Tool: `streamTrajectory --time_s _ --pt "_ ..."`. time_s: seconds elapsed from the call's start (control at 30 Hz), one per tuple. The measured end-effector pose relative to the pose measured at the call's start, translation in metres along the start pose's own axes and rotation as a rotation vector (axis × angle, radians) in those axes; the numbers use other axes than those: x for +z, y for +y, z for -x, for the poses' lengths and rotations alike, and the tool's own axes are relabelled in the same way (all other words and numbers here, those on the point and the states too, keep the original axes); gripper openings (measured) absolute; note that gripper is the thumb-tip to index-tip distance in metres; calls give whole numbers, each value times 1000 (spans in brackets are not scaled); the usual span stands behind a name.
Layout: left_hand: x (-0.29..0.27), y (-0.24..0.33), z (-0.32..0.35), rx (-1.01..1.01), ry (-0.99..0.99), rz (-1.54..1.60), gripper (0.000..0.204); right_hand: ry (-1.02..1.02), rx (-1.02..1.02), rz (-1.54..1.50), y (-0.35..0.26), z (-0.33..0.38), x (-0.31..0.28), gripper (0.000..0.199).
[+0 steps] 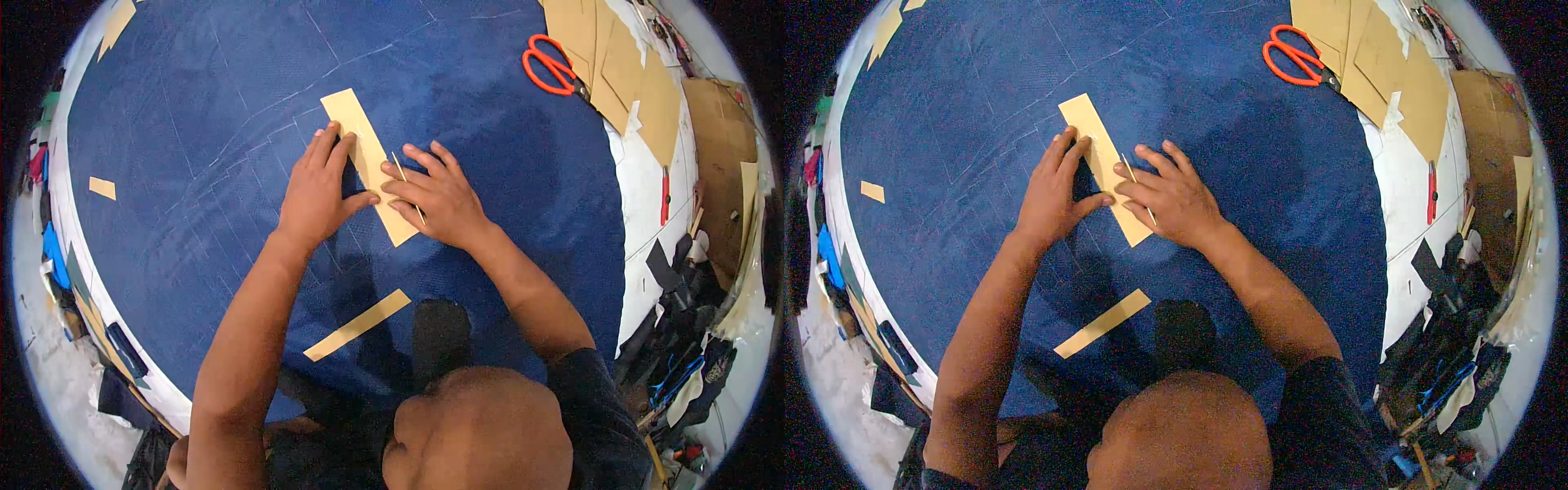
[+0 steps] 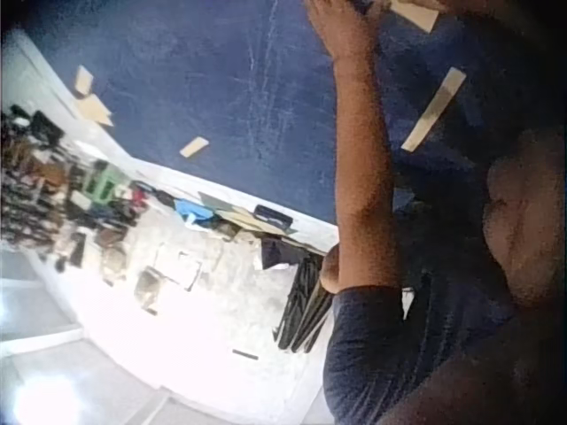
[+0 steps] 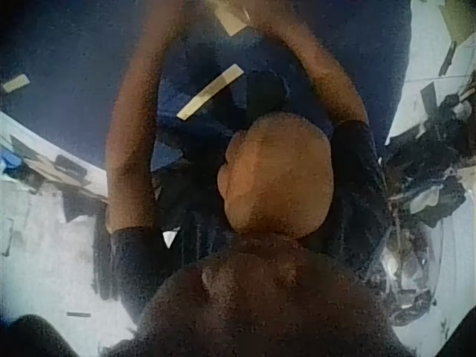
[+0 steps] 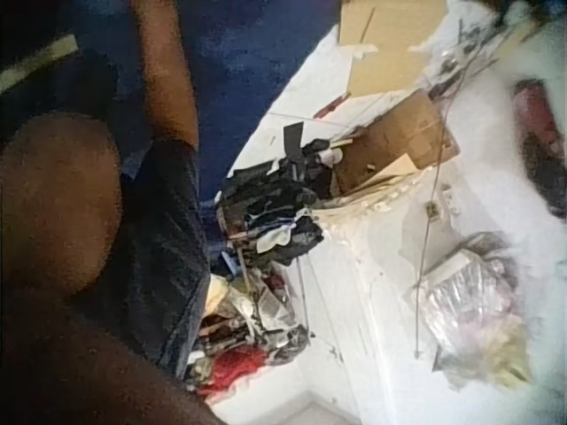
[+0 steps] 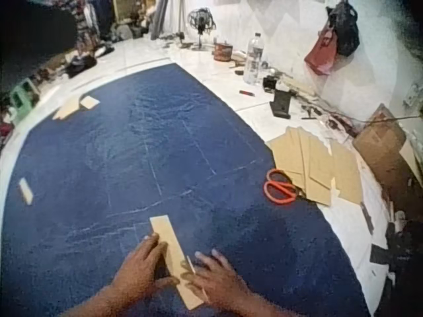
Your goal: The person marks vertical lines onto a blue fabric using a rectangular template and a pencil.
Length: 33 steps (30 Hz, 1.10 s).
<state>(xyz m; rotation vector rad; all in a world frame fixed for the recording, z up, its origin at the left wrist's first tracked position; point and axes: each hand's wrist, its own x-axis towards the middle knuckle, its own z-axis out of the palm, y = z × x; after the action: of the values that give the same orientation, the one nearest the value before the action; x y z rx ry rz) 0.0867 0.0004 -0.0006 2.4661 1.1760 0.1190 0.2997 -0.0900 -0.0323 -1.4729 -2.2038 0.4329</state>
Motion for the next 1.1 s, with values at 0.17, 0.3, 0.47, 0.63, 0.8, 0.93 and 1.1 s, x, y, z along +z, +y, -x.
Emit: streamTrajectory --time_s 0.17,0.3,0.47,0.63,0.8,0.93,1.1 --pt "1 -1 1 -28 -22 50 95 7 -6 0 1 1 1 26" --pt "1 0 1 -28 -19 57 95 15 -8 5 1 2 2 26" --pt "-2 2 -1 -22 -24 20 92 17 -6 -13 1 1 0 25" --pt "-3 3 -1 -15 -21 11 92 14 -12 -14 2 2 1 26" --pt "-4 4 1 -36 -38 -10 92 -20 -28 24 3 2 1 30" --pt "-3 3 1 -8 -26 7 93 -35 -52 -22 5 3 -3 38" --pt "-2 2 0 -8 -28 10 93 -24 -67 -18 6 4 0 41"
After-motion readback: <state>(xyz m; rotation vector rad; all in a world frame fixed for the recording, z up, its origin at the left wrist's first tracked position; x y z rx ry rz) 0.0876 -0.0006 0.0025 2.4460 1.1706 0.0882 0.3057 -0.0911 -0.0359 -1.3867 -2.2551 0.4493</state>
